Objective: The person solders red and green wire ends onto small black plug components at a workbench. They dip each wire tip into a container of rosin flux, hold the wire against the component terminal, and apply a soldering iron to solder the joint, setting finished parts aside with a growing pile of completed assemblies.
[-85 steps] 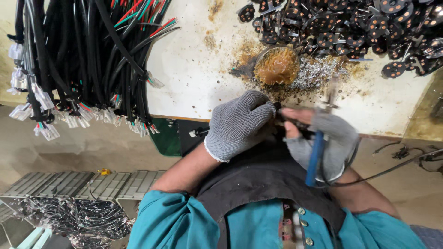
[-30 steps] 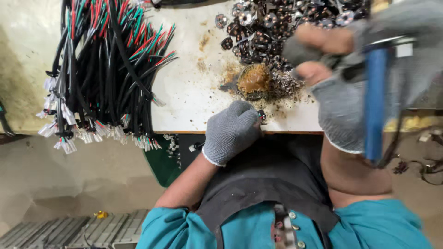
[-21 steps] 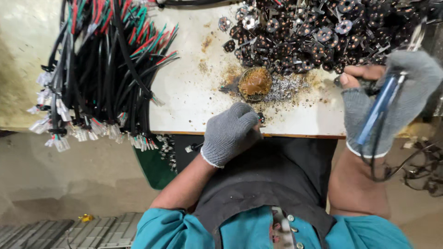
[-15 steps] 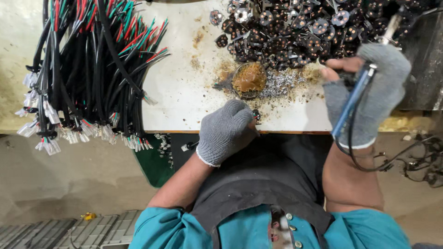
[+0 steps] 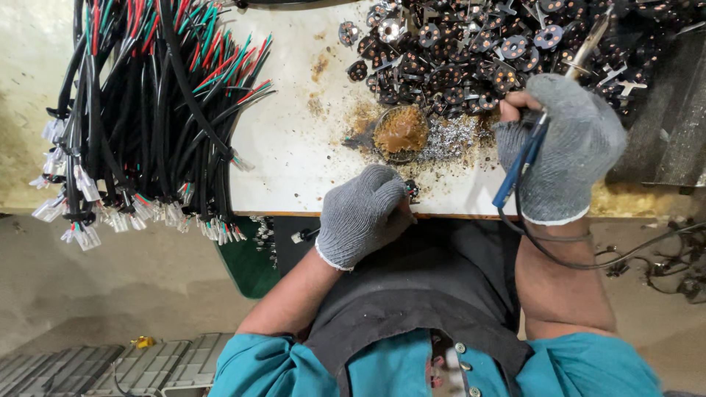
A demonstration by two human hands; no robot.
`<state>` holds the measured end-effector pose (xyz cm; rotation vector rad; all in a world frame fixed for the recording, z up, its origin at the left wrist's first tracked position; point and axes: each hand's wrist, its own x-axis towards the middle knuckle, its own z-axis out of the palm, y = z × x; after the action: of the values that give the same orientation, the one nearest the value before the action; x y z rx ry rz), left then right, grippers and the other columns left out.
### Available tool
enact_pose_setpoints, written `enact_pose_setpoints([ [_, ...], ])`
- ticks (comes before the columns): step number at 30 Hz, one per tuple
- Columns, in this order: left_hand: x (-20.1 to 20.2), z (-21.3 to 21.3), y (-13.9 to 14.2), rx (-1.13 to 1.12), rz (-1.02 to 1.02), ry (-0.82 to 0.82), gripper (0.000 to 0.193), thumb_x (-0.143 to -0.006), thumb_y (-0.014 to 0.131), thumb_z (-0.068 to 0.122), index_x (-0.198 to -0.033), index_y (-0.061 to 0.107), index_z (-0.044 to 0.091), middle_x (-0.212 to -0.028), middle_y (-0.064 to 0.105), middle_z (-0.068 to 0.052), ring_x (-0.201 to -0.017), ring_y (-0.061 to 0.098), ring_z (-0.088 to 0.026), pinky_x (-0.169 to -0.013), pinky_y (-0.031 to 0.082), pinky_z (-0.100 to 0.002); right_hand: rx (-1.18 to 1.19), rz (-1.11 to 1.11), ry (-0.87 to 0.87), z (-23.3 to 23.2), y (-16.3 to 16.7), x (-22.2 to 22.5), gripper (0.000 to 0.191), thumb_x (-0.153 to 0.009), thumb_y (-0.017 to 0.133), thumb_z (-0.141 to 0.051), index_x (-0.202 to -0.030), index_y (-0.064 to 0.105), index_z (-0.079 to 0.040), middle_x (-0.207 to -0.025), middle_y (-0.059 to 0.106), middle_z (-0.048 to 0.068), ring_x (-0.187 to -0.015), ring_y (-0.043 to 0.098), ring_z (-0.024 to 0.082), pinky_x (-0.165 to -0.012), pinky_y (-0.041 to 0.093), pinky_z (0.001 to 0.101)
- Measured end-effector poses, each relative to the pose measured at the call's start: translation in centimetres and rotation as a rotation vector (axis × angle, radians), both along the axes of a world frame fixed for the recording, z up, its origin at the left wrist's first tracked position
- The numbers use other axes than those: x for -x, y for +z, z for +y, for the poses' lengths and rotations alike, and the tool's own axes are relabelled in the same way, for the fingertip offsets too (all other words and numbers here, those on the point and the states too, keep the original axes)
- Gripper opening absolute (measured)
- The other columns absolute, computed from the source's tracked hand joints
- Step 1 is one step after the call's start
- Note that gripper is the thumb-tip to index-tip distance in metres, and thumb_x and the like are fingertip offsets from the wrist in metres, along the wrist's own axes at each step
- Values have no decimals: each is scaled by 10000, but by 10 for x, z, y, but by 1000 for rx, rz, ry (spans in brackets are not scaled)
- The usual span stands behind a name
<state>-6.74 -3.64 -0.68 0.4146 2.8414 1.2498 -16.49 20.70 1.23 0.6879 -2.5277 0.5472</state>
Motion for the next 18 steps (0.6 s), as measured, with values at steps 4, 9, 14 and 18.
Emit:
enact_pose_setpoints([
  [4, 0, -1, 0, -21, -5, -11, 230, -743, 798, 214, -848, 596, 180, -955, 616, -42, -798, 666, -267, -637, 525, -392, -59, 121, 8, -5, 12, 1, 392, -949, 876, -148, -1176, 586, -13, -972, 735, 47, -929, 719, 320, -861, 568, 426],
  [9, 0, -1, 3, -42, -7, -14, 243, -725, 805, 228, -841, 596, 182, -970, 626, -42, -804, 668, -266, -635, 522, -391, 45, 10, 45, -14, 17, 10, 302, -1022, 842, -54, -1226, 619, -37, -1058, 749, 100, -1063, 737, 270, -933, 575, 337],
  [14, 1, -2, -1, -49, -14, 0, 212, -768, 790, 221, -856, 600, 179, -975, 632, -41, -797, 671, -266, -638, 528, -382, 159, 5, 4, -10, 17, -19, 460, -978, 869, -64, -1245, 499, -4, -1015, 703, 153, -968, 672, 301, -916, 533, 424],
  [18, -1, -1, -6, -10, 1, 11, 187, -805, 773, 200, -886, 609, 157, -995, 639, -55, -766, 664, -272, -614, 519, -393, 579, -512, -19, -11, 4, -64, 511, -1048, 833, -145, -1332, 421, -40, -1048, 696, 130, -968, 713, 224, -897, 575, 335],
])
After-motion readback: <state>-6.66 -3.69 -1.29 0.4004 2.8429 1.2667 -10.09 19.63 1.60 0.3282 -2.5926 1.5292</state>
